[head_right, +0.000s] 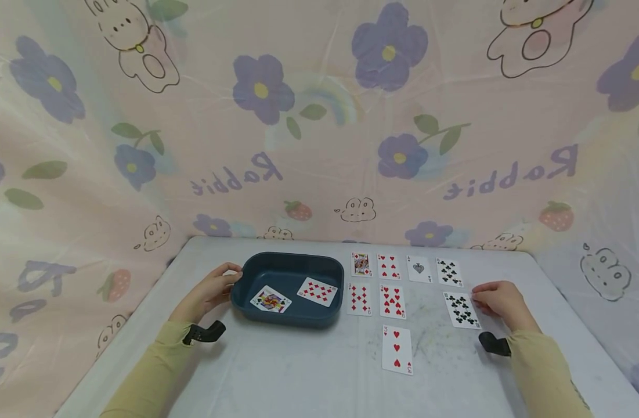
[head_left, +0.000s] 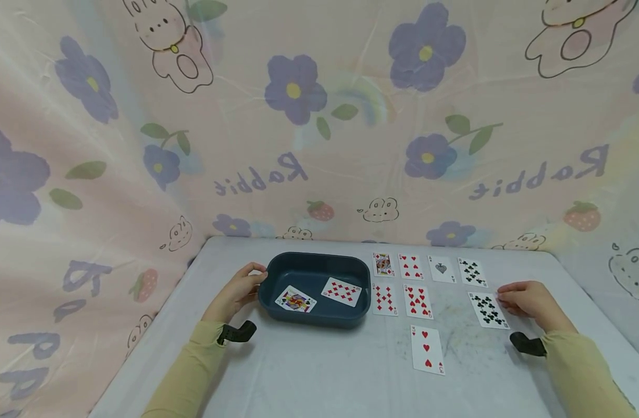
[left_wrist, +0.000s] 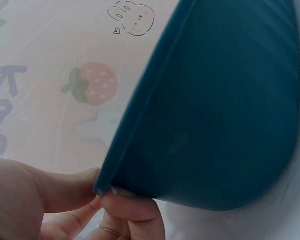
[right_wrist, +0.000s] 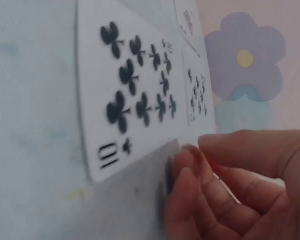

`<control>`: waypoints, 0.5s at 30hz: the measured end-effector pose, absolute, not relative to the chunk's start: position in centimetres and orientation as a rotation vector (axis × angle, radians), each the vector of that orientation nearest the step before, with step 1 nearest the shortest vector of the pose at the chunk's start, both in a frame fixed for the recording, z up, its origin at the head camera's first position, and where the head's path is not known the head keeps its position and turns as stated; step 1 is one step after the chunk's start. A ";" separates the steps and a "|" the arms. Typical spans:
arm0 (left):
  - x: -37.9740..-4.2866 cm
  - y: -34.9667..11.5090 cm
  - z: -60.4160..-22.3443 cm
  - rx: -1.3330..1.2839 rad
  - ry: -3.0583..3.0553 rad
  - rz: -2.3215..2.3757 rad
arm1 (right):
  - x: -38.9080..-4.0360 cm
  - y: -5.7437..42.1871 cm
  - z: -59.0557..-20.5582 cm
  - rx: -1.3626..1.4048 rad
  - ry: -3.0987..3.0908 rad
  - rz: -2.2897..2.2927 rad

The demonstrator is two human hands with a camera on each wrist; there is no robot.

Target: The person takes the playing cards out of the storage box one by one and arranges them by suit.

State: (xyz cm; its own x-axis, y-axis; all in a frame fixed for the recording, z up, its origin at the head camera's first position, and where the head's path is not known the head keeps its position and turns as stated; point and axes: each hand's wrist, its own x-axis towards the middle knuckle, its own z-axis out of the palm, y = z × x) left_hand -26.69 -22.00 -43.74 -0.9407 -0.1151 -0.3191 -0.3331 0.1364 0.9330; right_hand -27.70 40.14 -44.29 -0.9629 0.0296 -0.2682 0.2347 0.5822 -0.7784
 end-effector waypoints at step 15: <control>-26.5 -22.1 -43.8 -0.401 2.223 1.928 | -30.2 31.1 -39.1 -0.310 2.529 -1.466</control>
State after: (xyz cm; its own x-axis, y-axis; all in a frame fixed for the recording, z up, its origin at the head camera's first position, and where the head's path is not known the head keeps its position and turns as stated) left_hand -26.51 -22.06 -43.78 -0.9489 -0.0896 -0.3025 -0.3121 0.1270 0.9415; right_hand -30.19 31.13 -39.13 -0.9576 -0.2799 -0.0685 -0.0797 0.4857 -0.8705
